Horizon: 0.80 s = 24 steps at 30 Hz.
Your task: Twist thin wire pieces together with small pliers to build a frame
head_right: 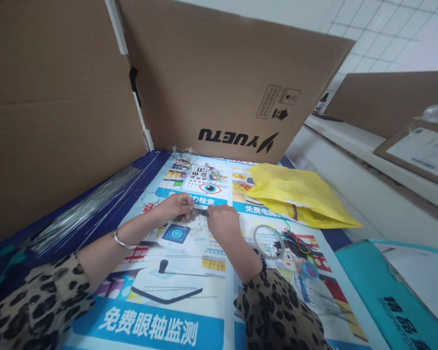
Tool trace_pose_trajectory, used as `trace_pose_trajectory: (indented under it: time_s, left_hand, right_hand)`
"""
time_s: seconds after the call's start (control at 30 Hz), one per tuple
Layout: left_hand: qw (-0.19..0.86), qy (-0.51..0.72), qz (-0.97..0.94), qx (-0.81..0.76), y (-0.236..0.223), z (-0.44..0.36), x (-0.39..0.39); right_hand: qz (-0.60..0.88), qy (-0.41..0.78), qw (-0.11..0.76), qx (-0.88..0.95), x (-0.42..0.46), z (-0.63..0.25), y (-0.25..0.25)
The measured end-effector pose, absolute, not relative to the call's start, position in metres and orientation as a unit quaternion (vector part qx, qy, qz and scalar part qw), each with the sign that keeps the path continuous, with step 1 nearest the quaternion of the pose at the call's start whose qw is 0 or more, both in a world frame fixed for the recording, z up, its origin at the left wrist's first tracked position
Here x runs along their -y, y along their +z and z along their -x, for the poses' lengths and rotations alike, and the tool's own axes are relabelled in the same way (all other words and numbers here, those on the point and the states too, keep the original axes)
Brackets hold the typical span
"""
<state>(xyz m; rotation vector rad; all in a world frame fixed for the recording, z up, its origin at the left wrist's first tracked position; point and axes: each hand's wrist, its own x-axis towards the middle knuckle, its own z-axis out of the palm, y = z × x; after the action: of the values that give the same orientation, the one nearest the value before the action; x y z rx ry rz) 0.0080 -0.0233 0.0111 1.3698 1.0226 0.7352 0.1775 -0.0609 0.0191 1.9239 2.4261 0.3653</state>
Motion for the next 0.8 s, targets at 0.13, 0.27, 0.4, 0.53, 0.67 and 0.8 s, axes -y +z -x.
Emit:
trace_pose_trajectory:
  time_s: [0.13, 0.27, 0.4, 0.53, 0.67, 0.8]
  left_hand:
    - [0.629, 0.327, -0.583, -0.397, 0.0102, -0.0058, 0.0236]
    - [0.621, 0.331, -0.596, -0.386, 0.0086, -0.0050, 0.0230]
    - [0.610, 0.355, -0.594, -0.385, 0.0076, -0.0064, 0.0227]
    - [0.593, 0.373, -0.592, -0.398, 0.0076, -0.0075, 0.0227]
    - [0.574, 0.375, -0.605, -0.406, 0.0090, -0.0082, 0.0227]
    - [0.564, 0.370, -0.618, -0.404, 0.0106, -0.0079, 0.0226]
  right_hand:
    - [-0.632, 0.114, 0.011, -0.766, 0.0602, -0.1792, 0.0194]
    - [-0.641, 0.089, 0.004, -0.762, 0.0589, -0.1808, 0.0203]
    - [-0.652, 0.069, 0.010, -0.755, 0.0583, -0.1811, 0.0223]
    - [-0.657, 0.069, 0.019, -0.751, 0.0580, -0.1809, 0.0236]
    - [-0.656, 0.071, 0.022, -0.751, 0.0581, -0.1806, 0.0240]
    - [-0.654, 0.067, 0.026, -0.753, 0.0584, -0.1806, 0.0237]
